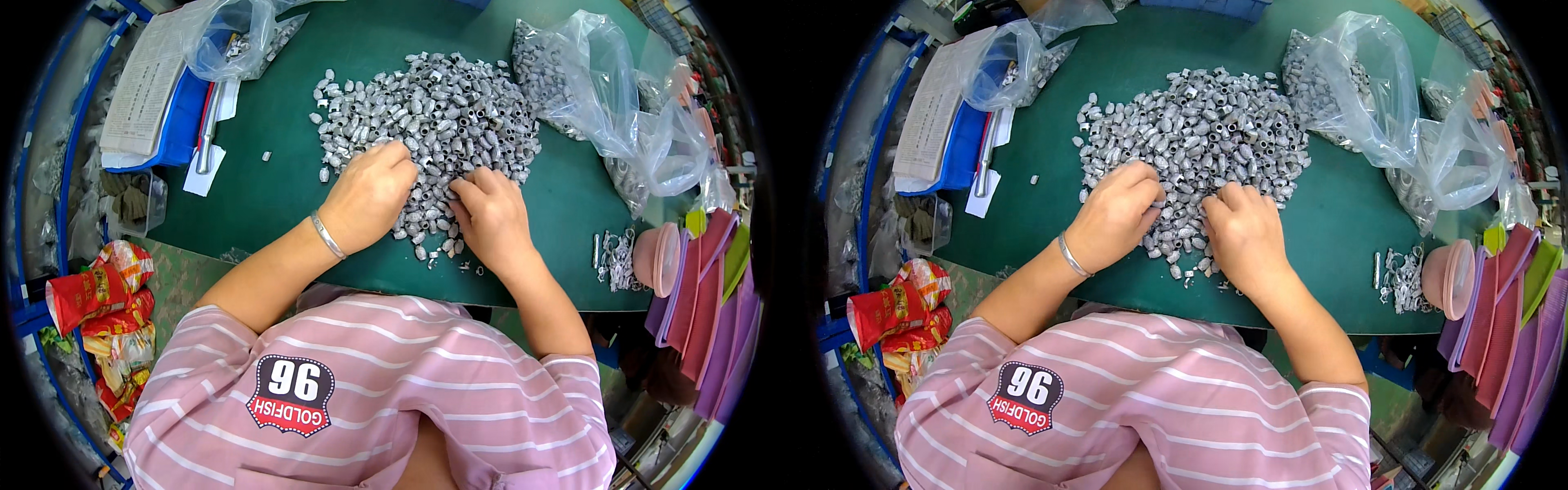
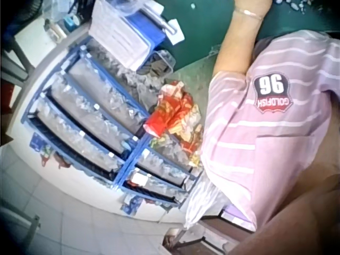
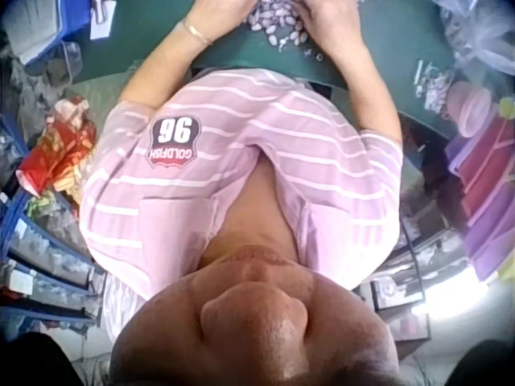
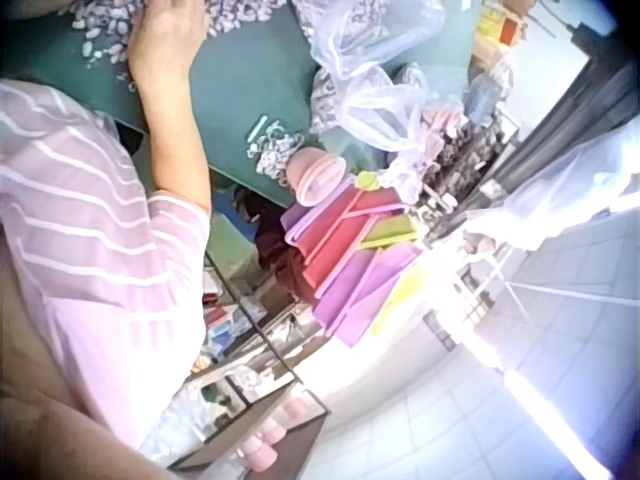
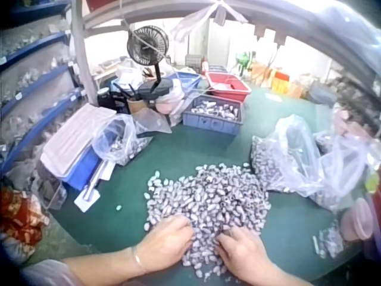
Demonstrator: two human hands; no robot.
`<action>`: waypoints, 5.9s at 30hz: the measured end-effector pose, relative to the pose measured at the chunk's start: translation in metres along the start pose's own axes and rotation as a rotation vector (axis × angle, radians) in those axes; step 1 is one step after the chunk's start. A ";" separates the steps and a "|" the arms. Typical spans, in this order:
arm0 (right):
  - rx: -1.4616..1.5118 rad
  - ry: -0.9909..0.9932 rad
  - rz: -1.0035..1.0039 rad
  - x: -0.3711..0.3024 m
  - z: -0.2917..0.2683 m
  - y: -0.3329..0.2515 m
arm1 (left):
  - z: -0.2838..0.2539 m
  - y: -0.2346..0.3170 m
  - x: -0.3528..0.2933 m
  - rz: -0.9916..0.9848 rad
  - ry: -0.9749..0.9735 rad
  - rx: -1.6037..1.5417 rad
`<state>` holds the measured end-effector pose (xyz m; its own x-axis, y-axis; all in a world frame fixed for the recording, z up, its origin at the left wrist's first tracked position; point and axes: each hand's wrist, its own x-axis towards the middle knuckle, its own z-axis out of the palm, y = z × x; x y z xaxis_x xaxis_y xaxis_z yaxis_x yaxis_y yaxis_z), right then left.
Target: The person sits at a green workbench and repeatedly picks up small, cylindrical metal components from a large pile. They manipulate the parts by hand, appearing to fit smaller rings or caps onto the cylinders, and then place the assembled units back onto the table. The process is repetitive and involves handling the components one at a time.
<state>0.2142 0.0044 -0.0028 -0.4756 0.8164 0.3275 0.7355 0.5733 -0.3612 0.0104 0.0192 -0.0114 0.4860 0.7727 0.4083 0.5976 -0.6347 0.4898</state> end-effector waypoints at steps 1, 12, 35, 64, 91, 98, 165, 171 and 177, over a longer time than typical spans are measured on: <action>-0.028 0.004 -0.005 -0.002 0.002 -0.001 | 0.001 0.001 -0.002 -0.011 -0.028 -0.013; 1.187 0.107 0.380 -0.017 0.014 -0.017 | -0.009 0.018 -0.015 -0.259 0.079 -0.801; 0.750 0.075 0.450 -0.018 0.005 0.001 | -0.013 0.002 -0.020 -0.592 0.015 -0.760; 2.332 0.028 0.814 -0.026 0.017 -0.021 | 0.007 0.028 -0.022 -0.907 -0.114 -1.896; 0.385 -0.041 0.192 -0.025 0.015 -0.014 | -0.001 0.009 -0.016 -0.118 -0.115 -0.365; 0.735 0.044 0.324 -0.026 0.012 -0.023 | -0.005 0.014 -0.021 -0.273 -0.068 -0.695; 0.798 0.109 0.326 -0.025 0.013 -0.015 | 0.007 0.024 -0.027 -0.406 0.024 -1.054; 1.775 0.003 0.752 -0.027 0.008 -0.022 | 0.004 0.026 -0.028 -1.002 -0.136 -1.913; 2.184 -0.053 0.924 -0.028 0.013 -0.020 | 0.010 0.022 -0.034 -1.082 -0.222 -2.146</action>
<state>0.2064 -0.0292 -0.0161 -0.4827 0.7818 -0.3947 -0.6839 -0.6180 -0.3877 0.0137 -0.0212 -0.0223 0.6981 0.5935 -0.4006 -0.5545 0.8020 0.2219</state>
